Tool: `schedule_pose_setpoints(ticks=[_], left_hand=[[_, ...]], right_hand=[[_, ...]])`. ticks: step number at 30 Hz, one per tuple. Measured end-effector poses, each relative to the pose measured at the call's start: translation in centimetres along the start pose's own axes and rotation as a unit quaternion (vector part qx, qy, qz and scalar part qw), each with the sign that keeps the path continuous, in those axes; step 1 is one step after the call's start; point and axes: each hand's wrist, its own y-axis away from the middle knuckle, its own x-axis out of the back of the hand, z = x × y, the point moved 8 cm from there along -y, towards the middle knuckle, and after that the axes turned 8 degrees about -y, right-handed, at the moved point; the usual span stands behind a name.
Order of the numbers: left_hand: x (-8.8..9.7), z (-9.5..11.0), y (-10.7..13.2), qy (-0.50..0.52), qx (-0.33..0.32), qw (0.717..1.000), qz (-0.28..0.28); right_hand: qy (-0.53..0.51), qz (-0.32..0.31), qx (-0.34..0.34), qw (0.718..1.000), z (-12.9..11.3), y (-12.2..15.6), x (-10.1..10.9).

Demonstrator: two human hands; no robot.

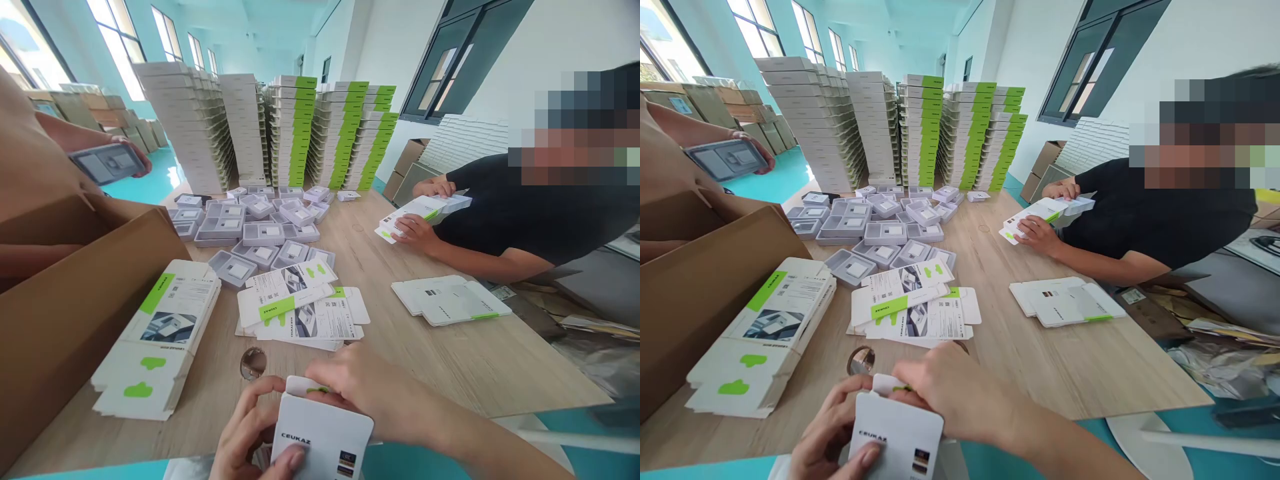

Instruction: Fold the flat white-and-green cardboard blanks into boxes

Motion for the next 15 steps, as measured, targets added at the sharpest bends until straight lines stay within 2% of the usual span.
schedule_pose_setpoints(ticks=[4, 6, 8, 10, 13, 15], left_hand=[[-0.4, 0.5, -1.6, -0.058, 0.035, 0.995, -0.078], [-0.3, 0.8, -2.1, -0.109, 0.029, 0.989, -0.094], [0.1, 1.0, -2.3, -0.146, 0.019, 0.985, -0.088], [0.5, 1.1, -2.3, -0.164, 0.012, 0.984, -0.069], [1.2, 1.6, -2.2, -0.179, -0.011, 0.983, -0.040], [1.3, 2.1, -2.0, -0.191, -0.029, 0.980, -0.043]], right_hand=[[-0.092, 0.014, -0.003, 0.996, 0.1, 0.1, 0.1], [-0.109, 0.013, 0.007, 0.994, 0.0, 0.3, 0.2], [-0.123, 0.011, 0.004, 0.992, 0.2, 0.6, 0.5], [-0.171, 0.023, -0.028, 0.985, 1.2, 1.1, 0.8], [-0.258, 0.079, -0.089, 0.959, 3.5, 2.5, 0.9], [-0.328, 0.101, -0.100, 0.934, 4.7, 3.4, -0.2]])
